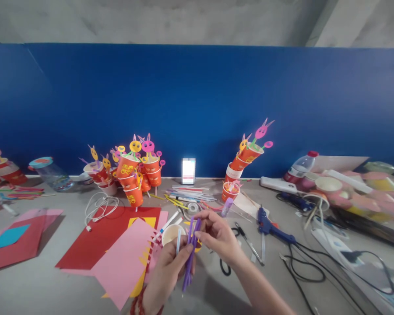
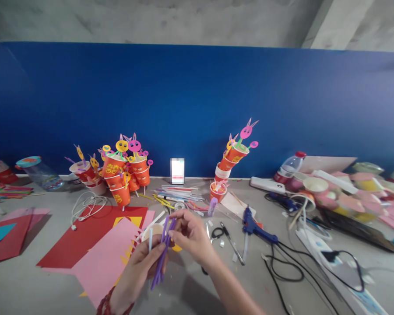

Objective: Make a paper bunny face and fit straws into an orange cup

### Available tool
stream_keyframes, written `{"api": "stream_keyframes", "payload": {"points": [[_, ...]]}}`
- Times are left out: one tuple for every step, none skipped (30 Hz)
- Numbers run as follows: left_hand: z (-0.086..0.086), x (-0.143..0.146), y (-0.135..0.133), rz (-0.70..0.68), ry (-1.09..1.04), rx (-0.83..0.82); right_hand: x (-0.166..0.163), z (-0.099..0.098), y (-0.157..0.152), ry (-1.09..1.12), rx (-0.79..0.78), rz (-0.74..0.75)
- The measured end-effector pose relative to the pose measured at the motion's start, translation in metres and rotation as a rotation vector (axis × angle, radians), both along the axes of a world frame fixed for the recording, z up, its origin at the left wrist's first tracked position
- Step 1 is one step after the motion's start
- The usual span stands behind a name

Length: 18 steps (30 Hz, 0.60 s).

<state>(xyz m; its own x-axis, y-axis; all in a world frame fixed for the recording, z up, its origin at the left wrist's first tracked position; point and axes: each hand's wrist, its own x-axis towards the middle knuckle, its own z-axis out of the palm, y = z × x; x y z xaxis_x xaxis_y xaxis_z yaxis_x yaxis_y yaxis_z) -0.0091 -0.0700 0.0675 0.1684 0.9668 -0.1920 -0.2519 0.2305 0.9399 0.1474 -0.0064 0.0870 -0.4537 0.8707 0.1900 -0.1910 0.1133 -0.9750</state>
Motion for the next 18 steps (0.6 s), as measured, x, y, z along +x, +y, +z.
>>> {"api": "stream_keyframes", "payload": {"points": [[-0.0009, -0.0005, -0.0004, -0.002, 0.007, 0.006, -0.0002, 0.0001, 0.0004, 0.001, 0.001, 0.001], [-0.0016, -0.0009, -0.0008, -0.003, 0.011, 0.010, -0.0005, 0.0002, 0.0008, 0.002, 0.002, 0.000], [-0.0020, -0.0012, -0.0012, -0.002, 0.012, 0.010, -0.0007, 0.0002, 0.0010, 0.002, 0.004, -0.002], [-0.0022, -0.0013, -0.0016, 0.000, 0.009, 0.007, -0.0010, 0.0002, 0.0012, 0.003, 0.006, -0.004], [-0.0023, -0.0014, -0.0020, 0.002, 0.004, 0.005, -0.0013, 0.0003, 0.0011, 0.003, 0.009, -0.007], [-0.0024, -0.0014, -0.0024, 0.002, 0.001, 0.004, -0.0015, 0.0004, 0.0010, 0.000, 0.014, -0.011], [-0.0027, -0.0013, -0.0027, 0.003, 0.001, 0.002, -0.0017, 0.0006, 0.0009, -0.005, 0.021, -0.016], [-0.0031, -0.0011, -0.0031, 0.007, 0.004, 0.002, -0.0019, 0.0008, 0.0007, -0.011, 0.029, -0.023], [-0.0039, -0.0010, -0.0033, 0.014, 0.008, 0.005, -0.0020, 0.0010, 0.0005, -0.014, 0.032, -0.027], [-0.0048, -0.0009, -0.0036, 0.029, 0.011, 0.009, -0.0021, 0.0011, 0.0004, -0.008, 0.029, -0.023], [-0.0059, -0.0009, -0.0039, 0.051, 0.016, 0.016, -0.0022, 0.0012, 0.0004, 0.003, 0.015, -0.010], [-0.0070, -0.0009, -0.0042, 0.075, 0.022, 0.028, -0.0023, 0.0011, 0.0006, 0.019, -0.006, 0.006], [-0.0079, -0.0011, -0.0045, 0.099, 0.031, 0.044, -0.0022, 0.0010, 0.0009, 0.036, -0.028, 0.023], [-0.0086, -0.0015, -0.0048, 0.122, 0.041, 0.062, -0.0019, 0.0009, 0.0014, 0.049, -0.046, 0.036], [-0.0089, -0.0021, -0.0050, 0.141, 0.049, 0.076, -0.0012, 0.0012, 0.0021, 0.054, -0.057, 0.040], [-0.0088, -0.0030, -0.0051, 0.156, 0.055, 0.087, -0.0001, 0.0019, 0.0029, 0.048, -0.062, 0.039], [-0.0082, -0.0042, -0.0049, 0.163, 0.060, 0.095, 0.0017, 0.0034, 0.0039, 0.031, -0.061, 0.037], [-0.0070, -0.0058, -0.0045, 0.169, 0.063, 0.100, 0.0041, 0.0058, 0.0050, 0.005, -0.051, 0.038]]}}
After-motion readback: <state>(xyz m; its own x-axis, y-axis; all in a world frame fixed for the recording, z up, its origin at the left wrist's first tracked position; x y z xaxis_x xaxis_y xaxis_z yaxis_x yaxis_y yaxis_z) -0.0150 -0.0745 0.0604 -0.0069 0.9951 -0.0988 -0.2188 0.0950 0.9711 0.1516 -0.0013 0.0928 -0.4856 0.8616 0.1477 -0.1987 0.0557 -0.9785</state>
